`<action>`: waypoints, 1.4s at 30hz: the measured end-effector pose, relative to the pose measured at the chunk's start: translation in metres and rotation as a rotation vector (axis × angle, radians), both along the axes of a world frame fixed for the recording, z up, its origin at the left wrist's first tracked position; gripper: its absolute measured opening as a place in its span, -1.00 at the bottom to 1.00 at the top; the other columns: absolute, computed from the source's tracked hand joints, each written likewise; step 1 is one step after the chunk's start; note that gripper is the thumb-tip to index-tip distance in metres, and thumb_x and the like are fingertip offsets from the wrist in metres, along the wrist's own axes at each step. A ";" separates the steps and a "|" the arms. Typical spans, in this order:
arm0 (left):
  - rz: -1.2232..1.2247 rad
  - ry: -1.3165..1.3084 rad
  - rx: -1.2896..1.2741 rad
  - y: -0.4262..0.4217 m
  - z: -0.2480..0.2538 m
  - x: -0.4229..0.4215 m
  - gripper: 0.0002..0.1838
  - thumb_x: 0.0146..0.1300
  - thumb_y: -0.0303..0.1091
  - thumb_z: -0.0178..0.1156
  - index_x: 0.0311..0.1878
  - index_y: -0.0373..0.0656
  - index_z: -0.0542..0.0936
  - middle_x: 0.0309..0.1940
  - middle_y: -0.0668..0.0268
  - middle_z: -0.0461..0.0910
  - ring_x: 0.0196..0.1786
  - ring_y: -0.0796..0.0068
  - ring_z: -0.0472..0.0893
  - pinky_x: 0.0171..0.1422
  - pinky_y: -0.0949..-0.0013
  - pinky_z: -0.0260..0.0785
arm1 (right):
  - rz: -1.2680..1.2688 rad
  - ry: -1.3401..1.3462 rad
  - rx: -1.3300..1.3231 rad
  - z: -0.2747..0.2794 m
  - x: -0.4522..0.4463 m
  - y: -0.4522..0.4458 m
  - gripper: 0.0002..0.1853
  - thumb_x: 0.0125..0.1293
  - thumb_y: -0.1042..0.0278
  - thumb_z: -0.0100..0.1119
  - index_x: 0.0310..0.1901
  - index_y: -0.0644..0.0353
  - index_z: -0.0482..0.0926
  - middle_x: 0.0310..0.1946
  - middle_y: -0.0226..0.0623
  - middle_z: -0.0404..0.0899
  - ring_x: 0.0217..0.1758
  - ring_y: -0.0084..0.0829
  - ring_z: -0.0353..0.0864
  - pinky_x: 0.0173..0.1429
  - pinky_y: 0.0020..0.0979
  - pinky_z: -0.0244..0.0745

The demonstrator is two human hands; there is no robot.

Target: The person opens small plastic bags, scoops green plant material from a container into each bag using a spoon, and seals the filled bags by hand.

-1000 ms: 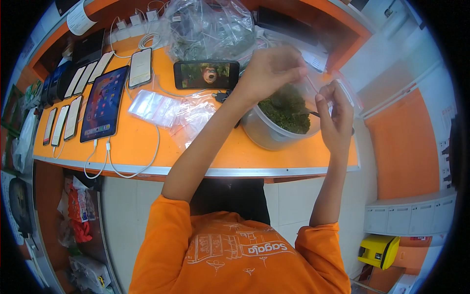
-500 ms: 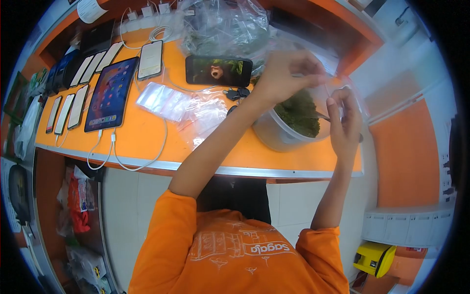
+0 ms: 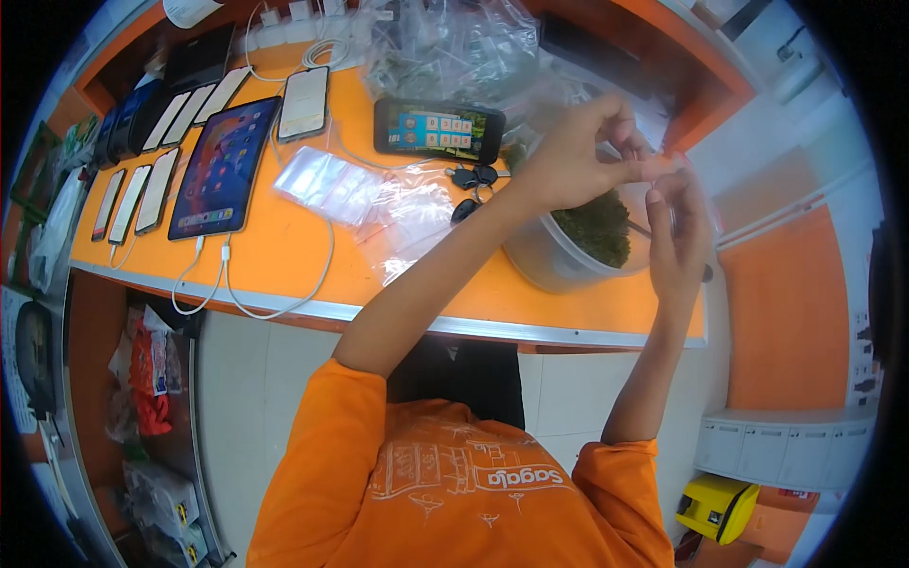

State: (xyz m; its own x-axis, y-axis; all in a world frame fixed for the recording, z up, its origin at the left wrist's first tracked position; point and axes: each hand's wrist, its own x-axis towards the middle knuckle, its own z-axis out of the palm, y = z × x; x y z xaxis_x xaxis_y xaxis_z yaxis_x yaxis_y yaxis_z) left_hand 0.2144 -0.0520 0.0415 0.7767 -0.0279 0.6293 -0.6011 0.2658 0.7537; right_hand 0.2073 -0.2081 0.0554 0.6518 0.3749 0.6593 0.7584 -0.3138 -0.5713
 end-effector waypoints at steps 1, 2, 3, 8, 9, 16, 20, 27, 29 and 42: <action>0.004 -0.009 -0.003 0.000 0.000 0.000 -0.55 -0.03 -0.48 0.34 -0.47 -0.03 0.15 -0.42 0.41 0.53 -0.26 0.65 0.45 -0.09 0.46 0.35 | 0.009 0.016 0.014 0.000 0.000 0.000 -0.91 0.23 0.48 -0.01 -0.37 0.31 0.36 -0.47 -0.37 0.35 -0.36 -0.56 0.30 -0.19 -0.53 0.22; 0.040 -0.034 0.037 -0.001 0.000 0.001 -0.55 -0.04 -0.47 0.34 -0.47 -0.04 0.14 -0.42 0.41 0.53 -0.29 0.65 0.42 -0.12 0.47 0.34 | 0.011 0.022 0.017 0.001 -0.001 0.001 -0.91 0.23 0.47 -0.01 -0.37 0.31 0.36 -0.47 -0.37 0.35 -0.36 -0.57 0.30 -0.20 -0.53 0.22; 0.075 -0.058 0.076 -0.001 -0.001 0.001 -0.54 -0.04 -0.46 0.35 -0.48 -0.04 0.14 -0.43 0.41 0.52 -0.33 0.66 0.40 -0.15 0.48 0.34 | 0.013 0.028 0.021 0.001 -0.001 0.002 -0.91 0.23 0.47 -0.01 -0.36 0.31 0.36 -0.47 -0.37 0.36 -0.36 -0.57 0.30 -0.20 -0.53 0.22; 0.142 -0.143 0.168 0.001 -0.003 0.003 -0.54 -0.05 -0.47 0.34 -0.52 -0.07 0.13 -0.47 0.41 0.51 -0.44 0.69 0.26 -0.34 0.53 0.21 | -0.012 -0.045 -0.030 0.000 0.000 0.003 -0.90 0.25 0.45 -0.01 -0.34 0.30 0.36 -0.47 -0.36 0.36 -0.36 -0.57 0.29 -0.20 -0.53 0.21; 0.181 -0.163 0.203 0.001 -0.003 0.003 -0.54 -0.05 -0.47 0.33 -0.53 -0.07 0.12 -0.48 0.41 0.50 -0.45 0.70 0.25 -0.37 0.53 0.18 | -0.012 -0.041 -0.025 0.000 0.000 0.004 -0.90 0.25 0.45 -0.01 -0.34 0.30 0.35 -0.47 -0.36 0.35 -0.36 -0.57 0.29 -0.20 -0.53 0.21; 0.338 -0.109 0.276 0.005 0.010 -0.002 -0.61 -0.04 -0.48 0.32 -0.55 -0.11 0.20 -0.50 0.41 0.52 -0.46 0.73 0.23 -0.40 0.54 0.16 | -0.061 0.053 0.008 0.000 -0.012 -0.001 -0.90 0.25 0.46 -0.03 -0.38 0.29 0.34 -0.51 -0.38 0.28 -0.39 -0.58 0.23 -0.27 -0.56 0.16; 0.308 -0.162 0.091 0.021 0.009 0.019 -0.75 -0.05 -0.47 0.28 -0.47 -0.15 0.34 -0.50 0.38 0.50 -0.44 0.64 0.37 -0.37 0.45 0.26 | -0.050 0.070 0.124 -0.001 -0.018 -0.011 -0.92 0.23 0.50 -0.03 -0.40 0.26 0.33 -0.53 -0.44 0.23 -0.40 -0.63 0.18 -0.29 -0.60 0.12; 0.516 -0.346 0.160 0.020 0.030 0.056 -0.80 0.05 -0.47 0.17 -0.49 -0.17 0.31 -0.43 0.25 0.53 -0.25 0.47 0.54 -0.20 0.42 0.36 | -0.134 -0.016 0.004 0.003 -0.023 -0.022 -0.93 0.21 0.52 0.01 -0.42 0.24 0.37 -0.62 -0.42 0.25 -0.53 -0.66 0.16 -0.42 -0.63 0.06; 0.777 -0.496 0.195 -0.007 0.042 0.065 -0.86 -0.10 -0.50 0.19 -0.53 -0.21 0.38 -0.50 0.15 0.49 -0.33 0.15 0.54 -0.26 0.16 0.34 | -0.197 -0.035 -0.201 0.005 -0.024 -0.011 -0.93 0.22 0.49 0.02 -0.40 0.25 0.40 -0.69 -0.36 0.24 -0.60 -0.63 0.14 -0.48 -0.59 0.05; 0.675 -0.030 0.642 0.033 0.022 0.034 -0.61 -0.11 -0.16 0.26 -0.23 -0.16 0.45 -0.30 0.11 0.56 -0.16 0.06 0.54 -0.08 0.15 0.38 | -0.258 -0.041 -0.608 -0.003 -0.018 0.006 -0.70 0.21 0.53 -0.06 0.00 0.11 0.38 -0.31 -0.13 0.53 -0.23 -0.18 0.48 -0.10 -0.23 0.24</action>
